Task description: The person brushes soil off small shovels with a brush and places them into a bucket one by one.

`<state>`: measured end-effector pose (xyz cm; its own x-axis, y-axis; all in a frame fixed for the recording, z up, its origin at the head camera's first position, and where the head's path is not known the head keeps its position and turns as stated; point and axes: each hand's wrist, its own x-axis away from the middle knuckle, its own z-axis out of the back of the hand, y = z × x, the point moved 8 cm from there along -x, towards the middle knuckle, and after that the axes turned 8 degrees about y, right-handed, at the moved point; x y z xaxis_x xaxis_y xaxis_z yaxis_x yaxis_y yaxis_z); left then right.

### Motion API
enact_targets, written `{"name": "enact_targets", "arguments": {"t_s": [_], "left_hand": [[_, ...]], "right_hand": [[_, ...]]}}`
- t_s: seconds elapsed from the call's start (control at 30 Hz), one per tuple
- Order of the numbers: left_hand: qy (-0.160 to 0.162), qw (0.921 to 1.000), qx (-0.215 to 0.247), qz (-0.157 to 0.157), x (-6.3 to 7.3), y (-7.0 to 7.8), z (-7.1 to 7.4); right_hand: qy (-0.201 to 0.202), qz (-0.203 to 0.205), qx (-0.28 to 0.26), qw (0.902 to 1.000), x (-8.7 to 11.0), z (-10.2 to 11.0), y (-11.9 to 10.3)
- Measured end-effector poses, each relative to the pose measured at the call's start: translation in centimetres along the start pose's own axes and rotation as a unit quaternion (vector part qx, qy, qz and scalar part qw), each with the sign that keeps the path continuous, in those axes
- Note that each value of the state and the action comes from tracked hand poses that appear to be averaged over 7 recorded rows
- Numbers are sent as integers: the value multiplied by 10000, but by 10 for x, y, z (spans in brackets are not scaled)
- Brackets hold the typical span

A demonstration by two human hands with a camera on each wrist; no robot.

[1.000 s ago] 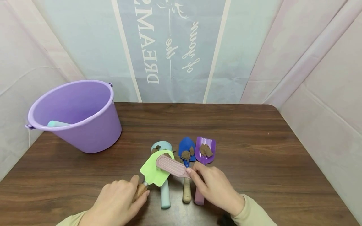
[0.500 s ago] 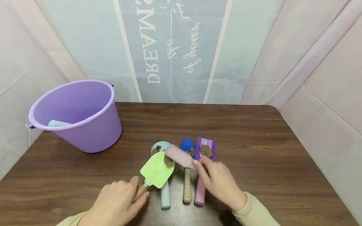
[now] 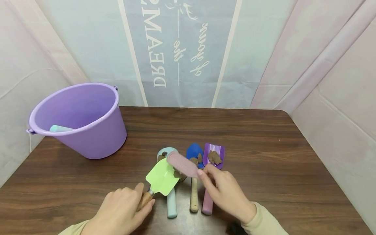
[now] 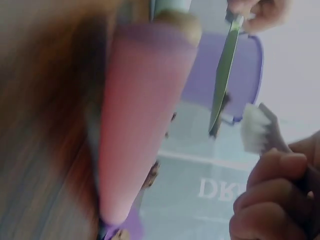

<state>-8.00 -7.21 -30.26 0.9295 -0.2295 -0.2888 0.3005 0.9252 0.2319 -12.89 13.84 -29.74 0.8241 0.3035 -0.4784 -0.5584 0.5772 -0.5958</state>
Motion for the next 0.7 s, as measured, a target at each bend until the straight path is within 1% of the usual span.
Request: {"name": "enact_targets", "arguments": {"t_s": [0.07,0.17,0.27,0.33,0.4,0.5,0.6,0.7], "left_hand": [[17,10000,9,-28,0,1,0],[52,10000,9,-65,-1,2,1],[37,10000,43,-58,-2,3,1],[-19,10000,64,-34,-2,3,0],[-71,9999,82,-26,-2,4,0],[-119,9999,69,-37,-1,4,-1],[-60,10000,15,-73,0,4,0],[10,9999,-34,-103,1,3,1]], "right_hand": [[-214,215,-218,9993,3,-6,-9],[-499,487,-376,9969,8,-14,-19],[-675,694,-464,9942,11,-20,-26],[-758,705,-446,9936,11,-23,-28],[-827,606,-380,9940,11,-25,-27],[-797,420,-154,9958,10,-24,-23],[-637,290,128,9975,7,-20,-16],[-453,183,296,9984,4,-15,-8]]}}
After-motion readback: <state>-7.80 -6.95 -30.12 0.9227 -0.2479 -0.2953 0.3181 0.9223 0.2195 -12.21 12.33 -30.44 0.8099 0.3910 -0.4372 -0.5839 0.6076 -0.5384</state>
